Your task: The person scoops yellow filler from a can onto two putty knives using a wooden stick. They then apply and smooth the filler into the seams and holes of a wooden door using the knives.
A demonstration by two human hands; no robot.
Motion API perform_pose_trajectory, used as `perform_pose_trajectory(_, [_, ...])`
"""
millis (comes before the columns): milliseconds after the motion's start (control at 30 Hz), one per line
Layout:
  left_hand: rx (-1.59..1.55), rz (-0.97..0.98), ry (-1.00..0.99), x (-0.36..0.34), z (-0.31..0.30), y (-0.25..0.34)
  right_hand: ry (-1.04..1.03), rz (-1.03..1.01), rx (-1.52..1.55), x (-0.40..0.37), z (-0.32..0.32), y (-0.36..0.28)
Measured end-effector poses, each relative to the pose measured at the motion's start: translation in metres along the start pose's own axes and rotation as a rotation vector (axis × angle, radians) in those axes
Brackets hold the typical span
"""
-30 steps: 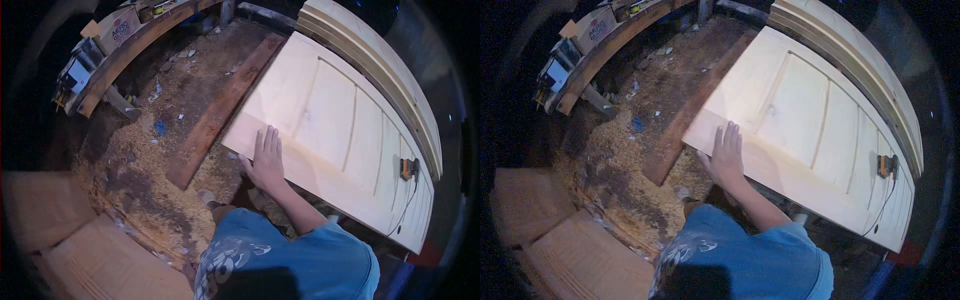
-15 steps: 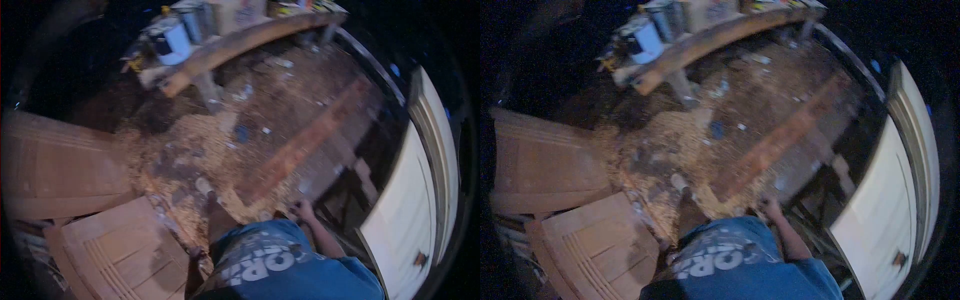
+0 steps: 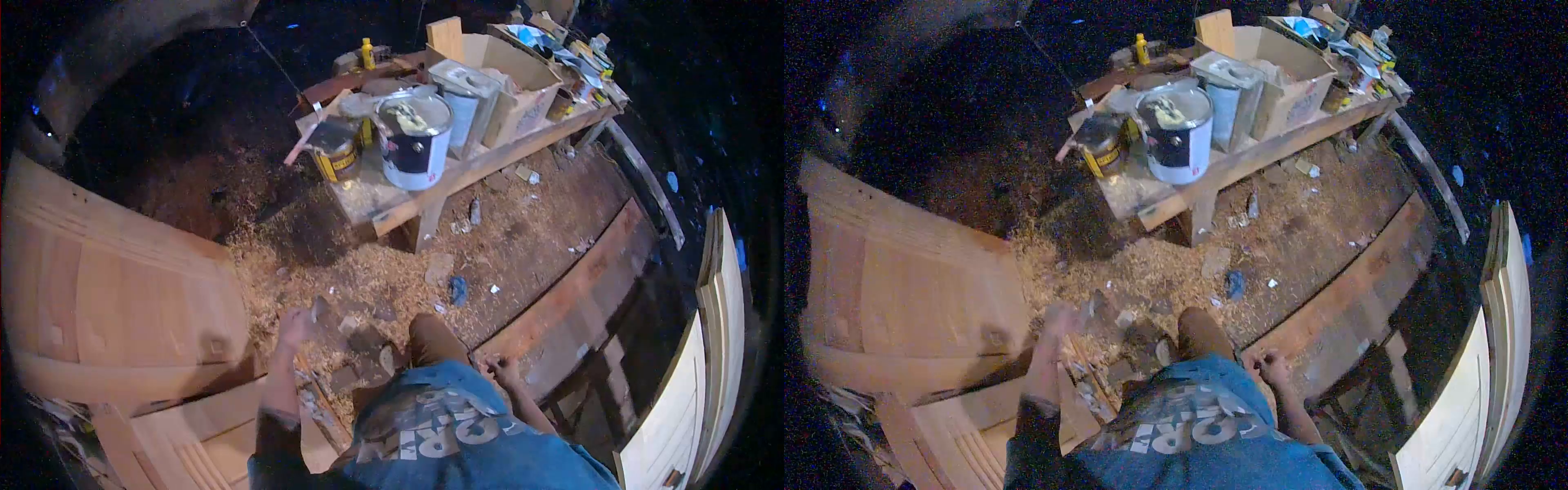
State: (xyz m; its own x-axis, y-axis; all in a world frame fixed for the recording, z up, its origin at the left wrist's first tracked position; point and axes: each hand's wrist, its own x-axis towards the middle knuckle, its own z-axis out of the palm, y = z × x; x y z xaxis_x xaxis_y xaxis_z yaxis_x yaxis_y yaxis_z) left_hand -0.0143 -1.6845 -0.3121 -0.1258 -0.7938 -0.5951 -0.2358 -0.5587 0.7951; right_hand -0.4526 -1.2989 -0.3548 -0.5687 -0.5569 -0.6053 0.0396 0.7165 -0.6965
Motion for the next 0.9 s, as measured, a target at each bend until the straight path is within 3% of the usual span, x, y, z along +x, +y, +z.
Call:
perform_pose_trajectory(67, [-0.124, 0.061, -0.023, 0.025, 0.019, 0.081, 0.0, -0.015, -0.16, 0.02, 0.024, -0.084])
perform_pose_trajectory(167, [-0.12, 0.106, -0.06, 0.034, 0.06, 0.206, -0.001, -0.23, -0.158, 0.066, 0.057, -0.146])
perform_pose_trajectory(300, [-0.154, 0.125, 0.053, 0.082, 0.094, 0.284, -0.117, -0.451, -0.053, 0.109, 0.105, -0.241])
perform_pose_trajectory(400, [-0.168, 0.119, 0.089, 0.116, 0.114, 0.323, -0.257, -0.402, 0.199, 0.119, 0.134, -0.307])
perform_pose_trajectory(500, [-0.128, 0.159, 0.111, 0.14, 0.117, 0.334, -0.427, -0.615, 0.181, 0.128, 0.162, -0.379])
perform_pose_trajectory(600, [-0.118, 0.204, 0.053, 0.155, 0.11, 0.336, -0.417, -0.467, 0.153, 0.122, 0.182, -0.461])
perform_pose_trajectory(733, [-0.339, 0.168, 0.028, 0.155, 0.096, 0.352, -0.255, -0.445, 0.233, 0.145, 0.216, -0.527])
perform_pose_trajectory(800, [-0.213, 0.118, -0.05, 0.156, 0.092, 0.363, -0.236, -0.324, 0.146, 0.159, 0.23, -0.543])
perform_pose_trajectory(833, [-0.119, 0.132, -0.123, 0.163, 0.09, 0.365, -0.063, -0.01, -0.218, 0.158, 0.243, -0.559])
perform_pose_trajectory(900, [0.079, 0.188, -0.234, 0.184, 0.085, 0.36, 0.0, -0.085, 0.041, 0.17, 0.25, -0.576])
